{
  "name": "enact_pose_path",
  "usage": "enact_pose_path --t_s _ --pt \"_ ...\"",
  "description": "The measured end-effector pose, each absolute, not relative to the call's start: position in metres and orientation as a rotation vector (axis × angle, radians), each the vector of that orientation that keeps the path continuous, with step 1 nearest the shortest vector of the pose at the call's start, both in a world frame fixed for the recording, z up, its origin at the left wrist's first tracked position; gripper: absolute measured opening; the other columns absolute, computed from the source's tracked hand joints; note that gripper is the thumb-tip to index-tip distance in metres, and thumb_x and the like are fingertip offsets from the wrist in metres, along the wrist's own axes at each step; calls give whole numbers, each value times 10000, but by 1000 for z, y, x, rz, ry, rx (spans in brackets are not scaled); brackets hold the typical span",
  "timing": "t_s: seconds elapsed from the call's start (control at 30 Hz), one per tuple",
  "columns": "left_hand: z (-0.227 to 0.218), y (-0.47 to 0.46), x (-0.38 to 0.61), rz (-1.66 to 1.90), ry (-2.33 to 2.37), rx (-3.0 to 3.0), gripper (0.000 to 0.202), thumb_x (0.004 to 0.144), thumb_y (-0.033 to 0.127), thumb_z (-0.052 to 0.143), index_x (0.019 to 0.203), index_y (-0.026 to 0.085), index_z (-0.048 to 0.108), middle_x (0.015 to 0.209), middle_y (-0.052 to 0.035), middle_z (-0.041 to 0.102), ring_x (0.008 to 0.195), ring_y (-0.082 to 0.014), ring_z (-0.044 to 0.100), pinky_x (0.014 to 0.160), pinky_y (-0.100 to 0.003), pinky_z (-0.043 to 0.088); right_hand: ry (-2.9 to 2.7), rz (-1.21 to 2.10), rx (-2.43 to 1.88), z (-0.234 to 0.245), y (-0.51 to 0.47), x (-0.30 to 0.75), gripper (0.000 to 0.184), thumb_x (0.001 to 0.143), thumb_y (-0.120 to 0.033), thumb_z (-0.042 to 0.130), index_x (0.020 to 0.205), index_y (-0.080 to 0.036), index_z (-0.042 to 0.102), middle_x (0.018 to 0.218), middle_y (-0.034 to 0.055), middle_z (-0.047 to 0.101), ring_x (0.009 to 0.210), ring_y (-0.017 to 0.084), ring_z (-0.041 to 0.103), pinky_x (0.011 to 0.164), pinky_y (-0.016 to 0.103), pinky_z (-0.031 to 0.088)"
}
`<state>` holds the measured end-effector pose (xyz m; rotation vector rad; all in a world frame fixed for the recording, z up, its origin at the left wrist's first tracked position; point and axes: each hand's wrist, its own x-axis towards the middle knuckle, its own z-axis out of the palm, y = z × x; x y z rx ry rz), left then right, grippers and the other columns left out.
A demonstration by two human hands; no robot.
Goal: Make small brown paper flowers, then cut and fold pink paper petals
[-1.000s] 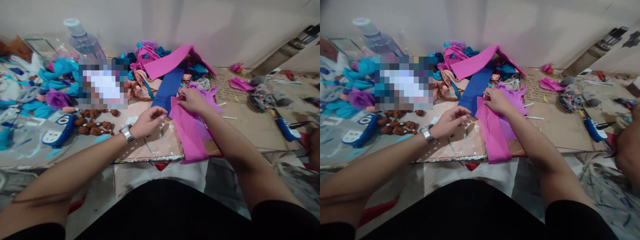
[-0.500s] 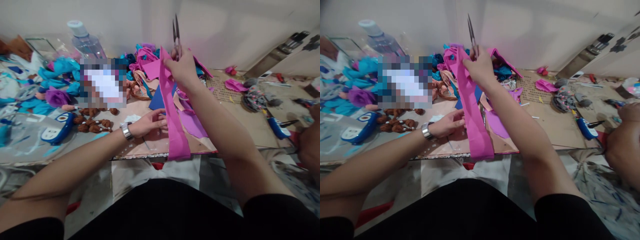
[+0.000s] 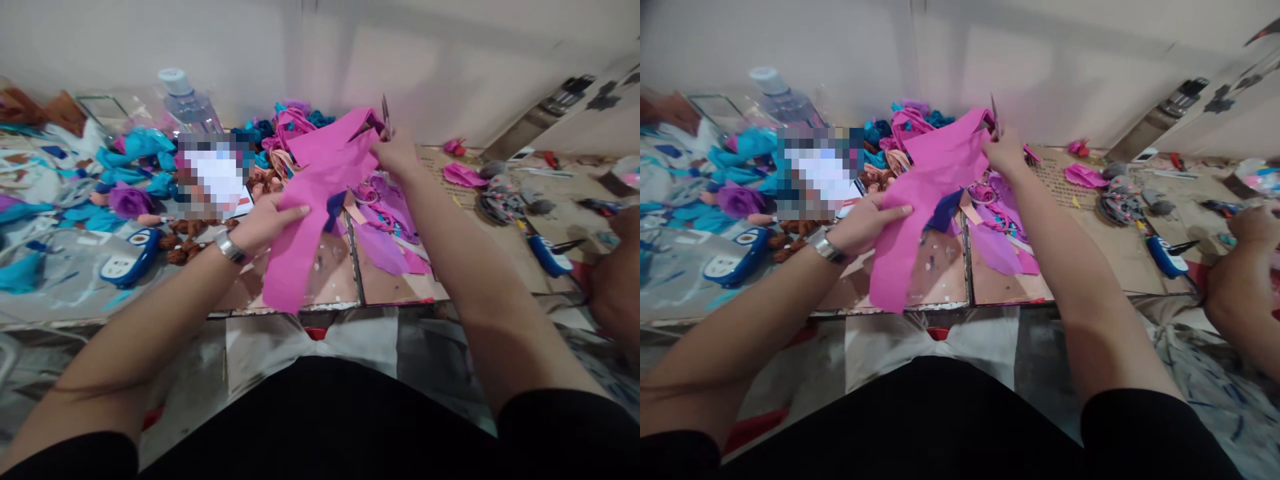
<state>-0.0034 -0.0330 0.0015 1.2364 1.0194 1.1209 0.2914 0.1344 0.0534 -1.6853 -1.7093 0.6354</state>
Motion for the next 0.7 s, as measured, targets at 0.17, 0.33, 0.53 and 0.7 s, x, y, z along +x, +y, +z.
enact_pose_path --t_s 0.17,0.33,0.53,0.7 --pt "32 -7 -35 1239 1133 1178 302 796 325 1041 936 163 827 830 -26 815 668 -135 682 589 -218 545 -1427 834 -1693 37 103 326 464 866 -194 861 785 -296 416 653 -45 383 600 162 395 568 364 344" --pt "64 -15 -51 1025 1347 1259 278 1076 143 771 804 105 724 594 44 620 535 -34 462 480 -96 323 -1617 990 -1769 28 77 346 381 1067 -280 671 729 -270 496 646 -5 478 582 176 423 604 379 370" --pt "62 -27 -40 1097 1216 999 128 1044 160 759 921 146 727 748 10 753 649 -108 630 549 -192 516 -2125 312 -1810 -3 75 344 257 1026 -376 715 824 -236 639 1050 199 773 1037 372 701 993 535 555" --pt "51 -34 -28 1169 1051 830 210 1015 358 794 1113 173 796 962 -53 851 861 -212 747 856 -390 683 -2196 128 -1570 7 58 322 402 990 -325 687 1369 -194 712 1448 265 724 1411 464 657 1266 644 495"
